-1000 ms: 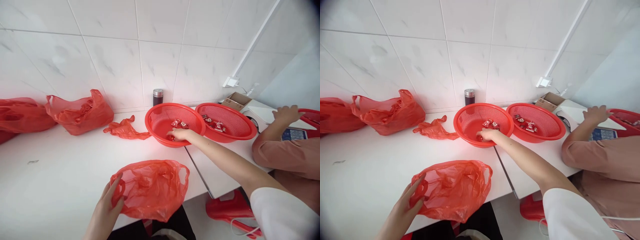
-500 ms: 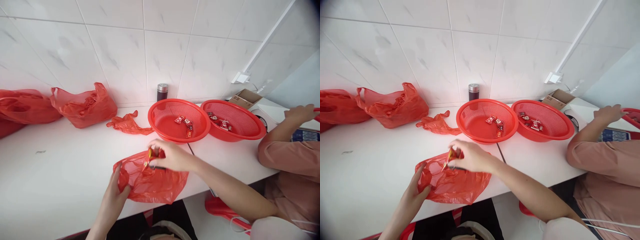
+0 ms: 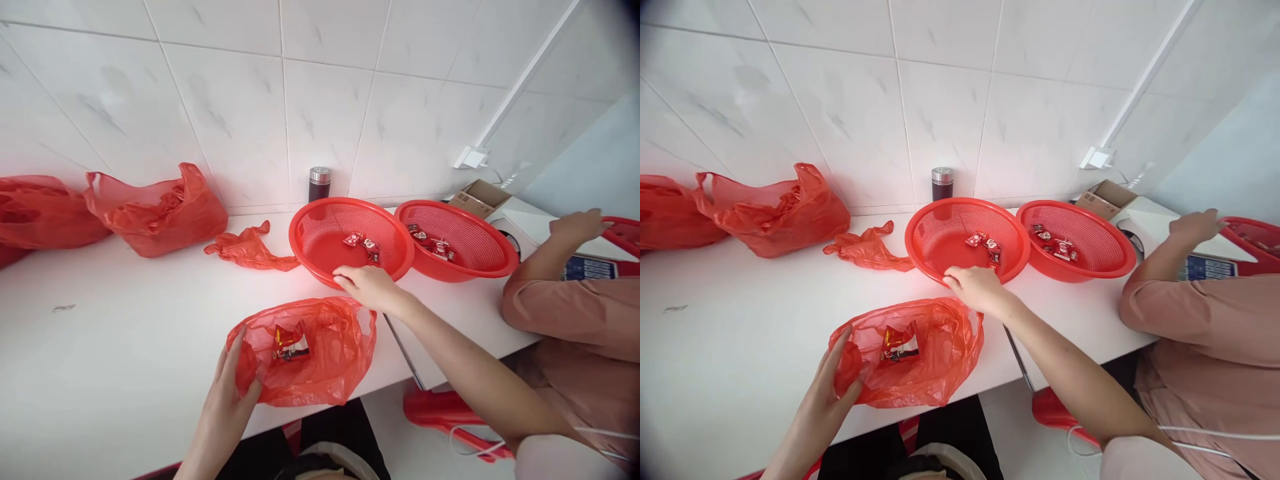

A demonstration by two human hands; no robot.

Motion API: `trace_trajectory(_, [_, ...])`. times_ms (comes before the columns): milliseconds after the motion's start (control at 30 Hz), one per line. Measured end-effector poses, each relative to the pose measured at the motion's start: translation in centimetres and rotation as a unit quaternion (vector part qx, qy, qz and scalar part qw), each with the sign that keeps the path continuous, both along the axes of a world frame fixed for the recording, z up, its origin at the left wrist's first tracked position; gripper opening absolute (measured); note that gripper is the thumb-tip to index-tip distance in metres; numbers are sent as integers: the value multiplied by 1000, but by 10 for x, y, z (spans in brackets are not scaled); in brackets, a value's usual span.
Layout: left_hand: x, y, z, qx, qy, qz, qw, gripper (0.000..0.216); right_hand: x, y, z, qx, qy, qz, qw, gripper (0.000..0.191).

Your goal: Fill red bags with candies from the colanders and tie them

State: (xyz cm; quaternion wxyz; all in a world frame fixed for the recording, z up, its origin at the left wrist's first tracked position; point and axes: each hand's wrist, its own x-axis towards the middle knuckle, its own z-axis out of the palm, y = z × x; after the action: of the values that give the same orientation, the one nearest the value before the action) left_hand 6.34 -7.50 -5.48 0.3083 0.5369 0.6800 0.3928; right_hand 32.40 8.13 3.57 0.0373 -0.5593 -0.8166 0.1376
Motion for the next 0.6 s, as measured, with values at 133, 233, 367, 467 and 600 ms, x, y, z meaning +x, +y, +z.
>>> trace_trajectory(133, [-6, 1, -7, 34, 25, -10, 999, 64, -20, -13, -2, -32, 155, 111, 981, 45])
trace_trajectory(233, [-15, 0, -10, 40, 42, -22, 998, 63, -18, 11, 6, -40, 169, 159, 972, 55])
trace_trajectory(367, [-24, -4, -14, 21, 74, -29, 997, 50, 9, 74, 1, -62, -66, 17, 996, 74])
trace_trajectory(467, [-24, -7, -17, 38, 98, -10, 994, 45, 29, 108, -19, -105, -130, -16, 986, 76])
trace_trajectory(600, [-20, -7, -15, 41, 108, 20, 993, 45, 40, 124, -42, -122, -152, 8, 981, 53])
